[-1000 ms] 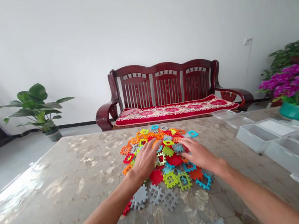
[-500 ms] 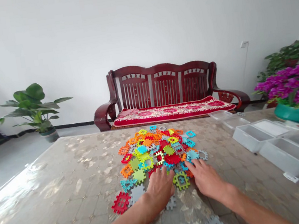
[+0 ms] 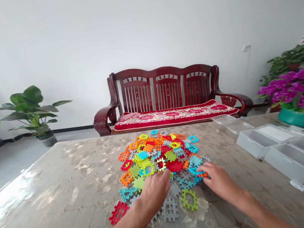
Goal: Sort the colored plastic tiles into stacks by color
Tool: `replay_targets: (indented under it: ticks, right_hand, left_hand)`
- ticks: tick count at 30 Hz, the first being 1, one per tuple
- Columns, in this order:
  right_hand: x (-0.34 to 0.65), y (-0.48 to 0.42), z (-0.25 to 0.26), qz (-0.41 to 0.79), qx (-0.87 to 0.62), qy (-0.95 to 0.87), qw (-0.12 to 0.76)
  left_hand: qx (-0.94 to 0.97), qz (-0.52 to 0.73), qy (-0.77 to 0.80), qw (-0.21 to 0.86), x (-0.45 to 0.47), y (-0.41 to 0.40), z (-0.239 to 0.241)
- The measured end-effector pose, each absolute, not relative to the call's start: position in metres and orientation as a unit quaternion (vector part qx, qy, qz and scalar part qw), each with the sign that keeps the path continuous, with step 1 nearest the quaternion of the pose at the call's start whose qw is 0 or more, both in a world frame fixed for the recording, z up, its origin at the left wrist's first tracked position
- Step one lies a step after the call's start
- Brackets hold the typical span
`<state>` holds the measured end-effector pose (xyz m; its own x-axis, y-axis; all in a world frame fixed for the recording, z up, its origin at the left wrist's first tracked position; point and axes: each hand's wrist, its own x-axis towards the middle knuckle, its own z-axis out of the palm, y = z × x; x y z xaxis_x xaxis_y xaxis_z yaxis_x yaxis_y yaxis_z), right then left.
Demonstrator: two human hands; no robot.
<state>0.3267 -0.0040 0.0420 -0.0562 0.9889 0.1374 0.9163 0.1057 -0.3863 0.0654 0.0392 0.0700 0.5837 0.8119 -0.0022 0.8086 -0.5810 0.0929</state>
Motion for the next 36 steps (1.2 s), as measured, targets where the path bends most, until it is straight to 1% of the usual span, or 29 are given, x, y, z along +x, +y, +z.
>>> replay_targets:
  ticks: [4,7,9,12,15,17,19,21,23,25,29,32,36]
  right_hand:
    - [0.336,0.023,0.050,0.129,-0.677,-0.676,0.262]
    - [0.325,0.055,0.062,0.148,-0.664,-0.666,0.308]
    - [0.313,0.074,0.072,0.158,-0.643,-0.674,0.328]
    - [0.299,0.085,0.082,0.152,-0.609,-0.706,0.327]
    - [0.295,0.065,0.081,0.106,-0.610,-0.721,0.311]
    - [0.294,0.040,0.076,0.097,-0.620,-0.726,0.280]
    - [0.292,0.015,0.069,0.139,-0.628,-0.736,0.212]
    - [0.286,-0.004,0.063,0.167,-0.630,-0.745,0.142]
    - [0.279,-0.013,0.059,0.158,-0.627,-0.757,0.093]
    - [0.273,-0.015,0.057,0.132,-0.626,-0.766,0.063]
    - [0.266,-0.010,0.057,0.123,-0.638,-0.759,0.036]
    - [0.266,-0.007,0.056,0.135,-0.648,-0.748,0.038]
    - [0.265,-0.007,0.052,0.119,-0.655,-0.746,0.034]
  left_hand:
    - [0.851,0.119,0.507,0.070,0.050,0.061,0.088]
    - [0.832,0.178,0.524,0.050,0.046,0.084,0.104]
    - [0.827,0.201,0.524,0.042,0.044,0.096,0.113]
    - [0.831,0.211,0.513,0.037,0.038,0.099,0.114]
    - [0.861,0.194,0.467,0.060,0.027,0.078,0.101]
    - [0.885,0.144,0.430,0.104,0.019,0.057,0.087]
    - [0.899,0.079,0.411,0.131,0.015,0.038,0.074]
    - [0.905,0.027,0.405,0.130,0.016,0.025,0.064]
    - [0.905,0.003,0.409,0.114,0.021,0.019,0.057]
    - [0.903,-0.004,0.418,0.101,0.027,0.020,0.053]
    - [0.899,-0.012,0.427,0.092,0.035,0.025,0.055]
    - [0.904,-0.035,0.417,0.086,0.038,0.020,0.060]
    - [0.916,-0.047,0.392,0.070,0.040,0.010,0.060]
